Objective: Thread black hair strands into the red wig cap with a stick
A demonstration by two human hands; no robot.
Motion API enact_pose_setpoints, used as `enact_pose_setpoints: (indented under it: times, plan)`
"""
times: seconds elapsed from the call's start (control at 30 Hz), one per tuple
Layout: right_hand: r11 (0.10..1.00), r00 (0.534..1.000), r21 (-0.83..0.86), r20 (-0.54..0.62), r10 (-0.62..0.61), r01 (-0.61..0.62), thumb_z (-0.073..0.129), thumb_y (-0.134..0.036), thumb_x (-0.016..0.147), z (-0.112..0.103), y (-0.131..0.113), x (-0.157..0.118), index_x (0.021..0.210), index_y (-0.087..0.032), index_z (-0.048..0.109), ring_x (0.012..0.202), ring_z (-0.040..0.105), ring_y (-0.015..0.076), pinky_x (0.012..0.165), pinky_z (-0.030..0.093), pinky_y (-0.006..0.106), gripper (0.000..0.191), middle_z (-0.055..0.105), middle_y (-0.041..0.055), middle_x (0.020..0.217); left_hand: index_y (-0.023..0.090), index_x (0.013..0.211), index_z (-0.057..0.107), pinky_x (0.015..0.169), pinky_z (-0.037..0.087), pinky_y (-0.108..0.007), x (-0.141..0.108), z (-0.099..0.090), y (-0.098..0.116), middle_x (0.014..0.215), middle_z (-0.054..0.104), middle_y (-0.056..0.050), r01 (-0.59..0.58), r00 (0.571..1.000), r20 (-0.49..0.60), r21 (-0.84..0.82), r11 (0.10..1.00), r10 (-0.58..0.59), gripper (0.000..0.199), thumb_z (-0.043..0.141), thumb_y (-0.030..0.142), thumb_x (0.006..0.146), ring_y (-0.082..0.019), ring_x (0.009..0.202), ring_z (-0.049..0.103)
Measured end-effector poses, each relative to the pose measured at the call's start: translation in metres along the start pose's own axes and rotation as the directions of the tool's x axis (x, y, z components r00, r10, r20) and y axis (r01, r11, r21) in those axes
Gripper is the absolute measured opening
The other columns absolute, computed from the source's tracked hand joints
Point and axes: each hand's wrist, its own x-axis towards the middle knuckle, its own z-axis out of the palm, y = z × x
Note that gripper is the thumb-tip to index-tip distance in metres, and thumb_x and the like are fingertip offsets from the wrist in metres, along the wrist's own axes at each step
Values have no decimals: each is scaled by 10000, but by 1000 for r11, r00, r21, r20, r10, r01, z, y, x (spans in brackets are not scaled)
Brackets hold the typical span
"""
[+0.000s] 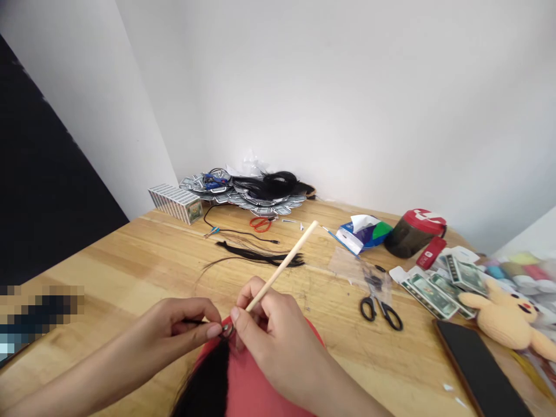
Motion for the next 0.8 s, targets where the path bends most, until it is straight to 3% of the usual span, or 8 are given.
enact_pose_setpoints:
  times: [0.23, 0.63, 0.8]
  plan:
    - [1000, 1000, -8, 8, -24, 24, 507, -288, 1001, -1, -1, 2, 821, -209, 523, 673, 561, 166, 636, 420, 286, 197, 587, -19, 719, 181, 786, 640, 576, 344, -217, 6, 0, 12, 686, 593, 27, -32, 999, 26, 278, 960, 25, 272, 504, 352, 947, -136, 634, 503]
    - [999, 999, 2, 11, -38, 38, 500, -288, 1003, -1, -2, 2, 817, -211, 524, 677, 587, 168, 651, 456, 292, 202, 606, -15, 714, 230, 947, 672, 693, 439, -238, -3, 10, 11, 879, 737, -8, -61, 998, 8, 427, 902, 63, 252, 422, 250, 974, -183, 781, 676]
    - [999, 999, 1, 4, -43, 43, 502, -273, 1001, -1, -4, 1, 796, -209, 526, 675, 598, 161, 659, 456, 288, 216, 612, -16, 706, 236, 882, 633, 642, 423, -221, -6, 11, 10, 830, 724, 6, -101, 994, 7, 464, 880, 110, 259, 397, 225, 989, -162, 708, 666]
